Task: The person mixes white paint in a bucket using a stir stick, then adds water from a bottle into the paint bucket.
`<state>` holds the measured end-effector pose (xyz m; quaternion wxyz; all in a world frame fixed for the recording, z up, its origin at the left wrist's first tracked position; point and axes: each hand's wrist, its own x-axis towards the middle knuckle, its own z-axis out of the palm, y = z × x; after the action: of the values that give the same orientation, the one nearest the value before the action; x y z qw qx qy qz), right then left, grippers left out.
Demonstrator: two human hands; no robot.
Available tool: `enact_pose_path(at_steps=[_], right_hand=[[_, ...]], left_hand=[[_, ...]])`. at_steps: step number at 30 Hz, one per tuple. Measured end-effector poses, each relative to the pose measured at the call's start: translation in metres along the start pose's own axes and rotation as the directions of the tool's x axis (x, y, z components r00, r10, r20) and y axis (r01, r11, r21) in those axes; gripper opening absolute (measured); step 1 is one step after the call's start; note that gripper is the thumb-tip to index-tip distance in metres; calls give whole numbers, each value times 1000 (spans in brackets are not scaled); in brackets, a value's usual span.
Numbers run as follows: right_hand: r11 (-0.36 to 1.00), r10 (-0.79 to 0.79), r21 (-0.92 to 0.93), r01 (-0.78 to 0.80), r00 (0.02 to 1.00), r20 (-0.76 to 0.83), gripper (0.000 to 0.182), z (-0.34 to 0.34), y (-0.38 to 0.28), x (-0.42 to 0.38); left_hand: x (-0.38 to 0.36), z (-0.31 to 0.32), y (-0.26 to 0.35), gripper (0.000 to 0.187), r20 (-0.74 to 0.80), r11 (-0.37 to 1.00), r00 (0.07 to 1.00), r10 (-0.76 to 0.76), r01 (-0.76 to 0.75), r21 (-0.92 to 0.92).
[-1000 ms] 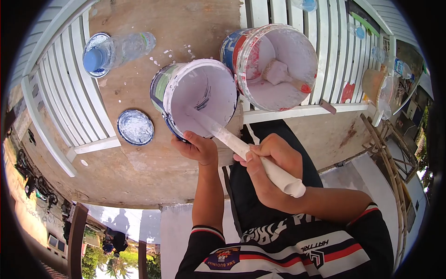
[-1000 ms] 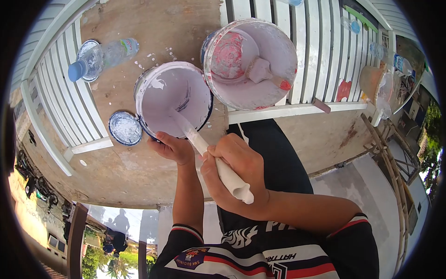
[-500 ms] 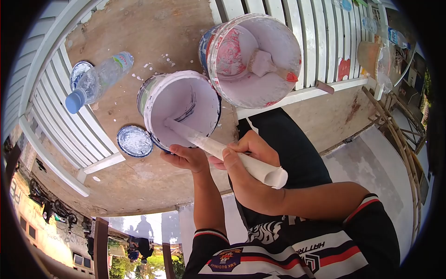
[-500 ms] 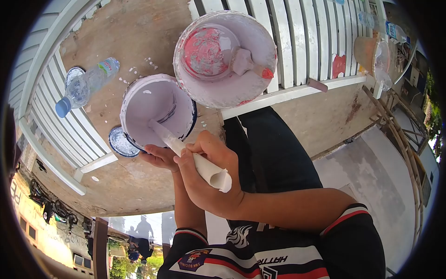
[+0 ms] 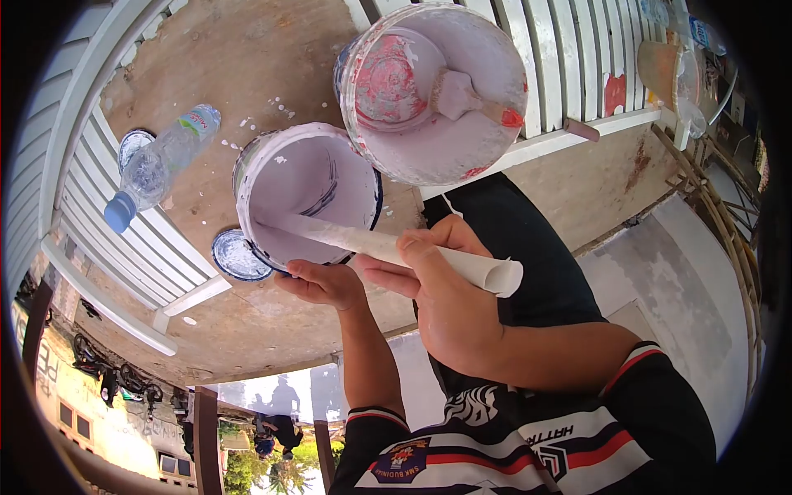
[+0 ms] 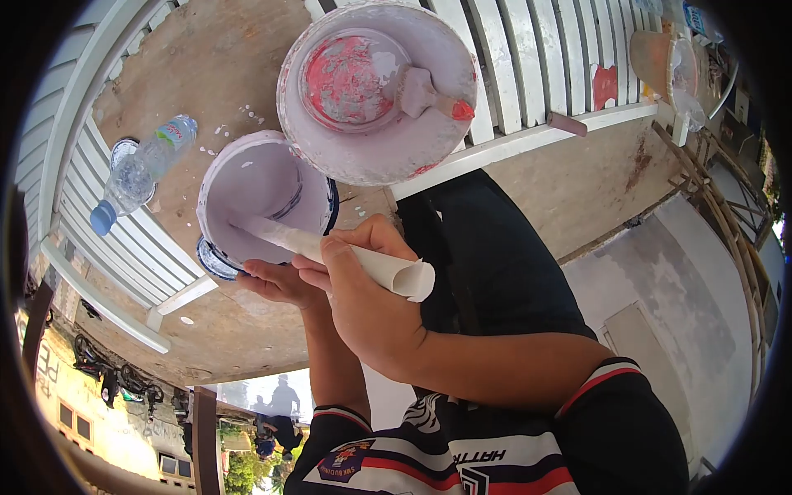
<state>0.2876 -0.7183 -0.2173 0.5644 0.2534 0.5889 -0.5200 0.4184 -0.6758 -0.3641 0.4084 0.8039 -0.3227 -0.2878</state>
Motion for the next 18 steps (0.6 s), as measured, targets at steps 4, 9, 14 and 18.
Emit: enact_pose_path(at_steps=[4, 9, 14, 18], right_hand=[[980, -166, -79, 181, 972, 164, 10, -8, 0, 4], [290, -477, -485, 825, 564, 674, 13, -38, -8, 22], [22, -256, -438, 899, 429, 867, 15, -30, -24, 17], [175, -169, -408, 896, 435, 884, 18, -21, -24, 19]], left_hand=[[10, 5, 21, 35, -11, 999, 1000, -14, 15, 29], [21, 3, 27, 36, -2, 1000, 1000, 20, -20, 14], [17, 3, 25, 34, 33, 995, 998, 56, -58, 77], [18, 3, 21, 33, 75, 981, 986, 150, -158, 111]])
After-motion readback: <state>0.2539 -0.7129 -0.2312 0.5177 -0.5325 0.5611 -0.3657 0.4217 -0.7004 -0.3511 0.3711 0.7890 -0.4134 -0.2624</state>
